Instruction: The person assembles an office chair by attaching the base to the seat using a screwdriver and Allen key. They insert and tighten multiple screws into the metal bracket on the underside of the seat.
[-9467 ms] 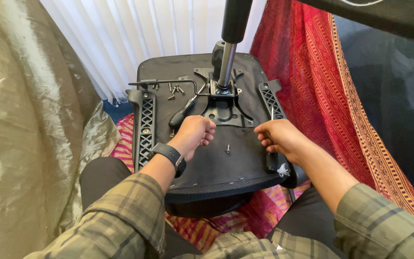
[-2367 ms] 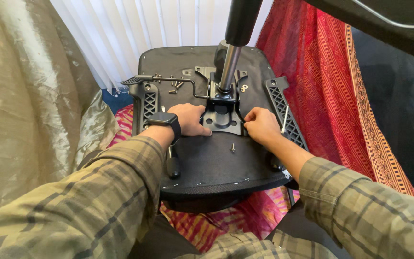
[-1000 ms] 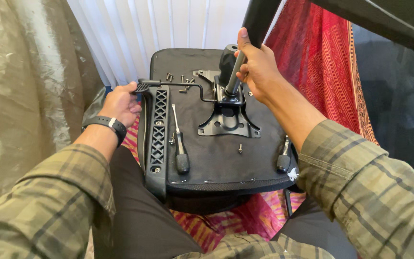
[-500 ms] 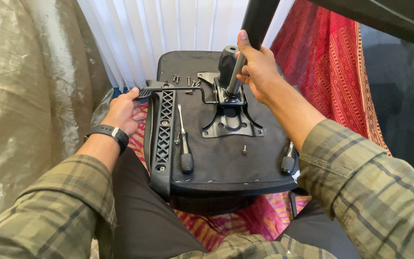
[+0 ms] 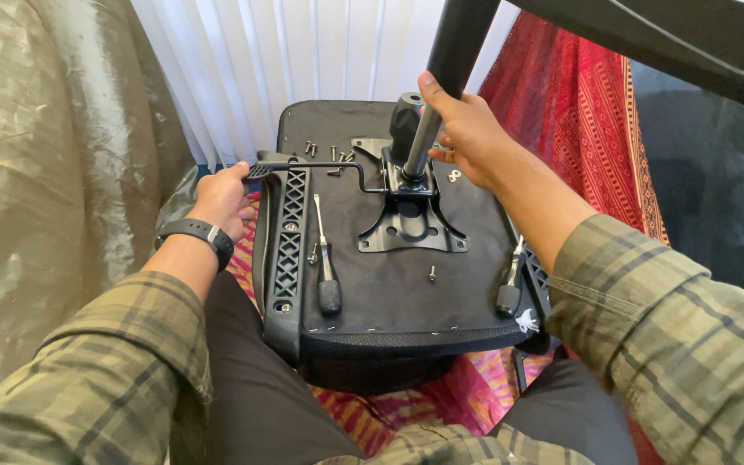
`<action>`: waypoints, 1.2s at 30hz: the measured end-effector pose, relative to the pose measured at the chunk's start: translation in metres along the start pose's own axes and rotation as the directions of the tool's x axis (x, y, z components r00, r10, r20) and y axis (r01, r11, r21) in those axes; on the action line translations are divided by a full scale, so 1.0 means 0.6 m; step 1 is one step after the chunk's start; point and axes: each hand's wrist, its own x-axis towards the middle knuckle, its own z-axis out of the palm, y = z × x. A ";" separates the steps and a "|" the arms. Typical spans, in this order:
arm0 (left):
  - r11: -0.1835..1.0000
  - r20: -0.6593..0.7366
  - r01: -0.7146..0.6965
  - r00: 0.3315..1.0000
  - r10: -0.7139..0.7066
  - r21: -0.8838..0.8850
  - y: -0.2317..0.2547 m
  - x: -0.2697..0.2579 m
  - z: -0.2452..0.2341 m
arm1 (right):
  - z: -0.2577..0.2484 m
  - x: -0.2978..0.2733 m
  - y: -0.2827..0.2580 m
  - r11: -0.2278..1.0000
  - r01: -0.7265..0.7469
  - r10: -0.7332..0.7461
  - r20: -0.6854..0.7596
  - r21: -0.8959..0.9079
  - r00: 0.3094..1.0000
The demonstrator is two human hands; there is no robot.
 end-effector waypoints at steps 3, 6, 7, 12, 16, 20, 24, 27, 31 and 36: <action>0.983 -0.225 -0.126 0.962 0.153 0.131 -0.004 -0.002 0.019 | -0.017 -0.004 0.014 0.988 0.065 -0.063 0.021 -0.138 0.998; 0.573 -0.282 -0.324 0.628 0.725 0.753 -0.002 -0.040 0.034 | -0.043 -0.016 0.057 0.968 -0.064 0.031 -0.136 -0.241 0.990; 0.511 -0.191 -0.390 0.622 0.760 0.766 0.003 -0.057 0.042 | -0.055 -0.024 0.076 0.947 -0.115 0.076 -0.139 -0.299 0.987; 0.348 0.368 -0.596 0.760 0.536 0.724 0.006 -0.148 0.121 | -0.095 -0.060 0.181 0.738 -0.280 0.181 -0.221 -0.613 0.958; 0.181 0.553 -0.631 0.759 0.343 0.754 -0.041 -0.192 0.175 | -0.105 -0.072 0.236 0.610 -0.203 0.083 -0.192 -0.766 0.978; 0.099 0.574 -0.622 0.764 0.294 0.777 -0.073 -0.185 0.189 | -0.106 -0.089 0.252 0.597 -0.151 -0.010 -0.196 -0.788 0.981; 0.043 0.640 -0.665 0.733 0.228 0.746 -0.071 -0.164 0.184 | -0.094 -0.096 0.244 0.604 -0.189 -0.004 -0.240 -0.774 0.971; 0.070 0.638 -0.666 0.736 0.225 0.743 -0.066 -0.157 0.182 | -0.084 -0.096 0.245 0.624 -0.203 -0.019 -0.274 -0.755 0.961; 0.109 0.645 -0.677 0.730 0.225 0.728 -0.067 -0.157 0.182 | -0.082 -0.092 0.258 0.612 -0.212 -0.018 -0.282 -0.762 0.959; 0.179 0.646 -0.681 0.732 0.217 0.711 -0.067 -0.154 0.178 | -0.079 -0.069 0.274 0.499 -0.113 -0.099 -0.186 -0.859 0.978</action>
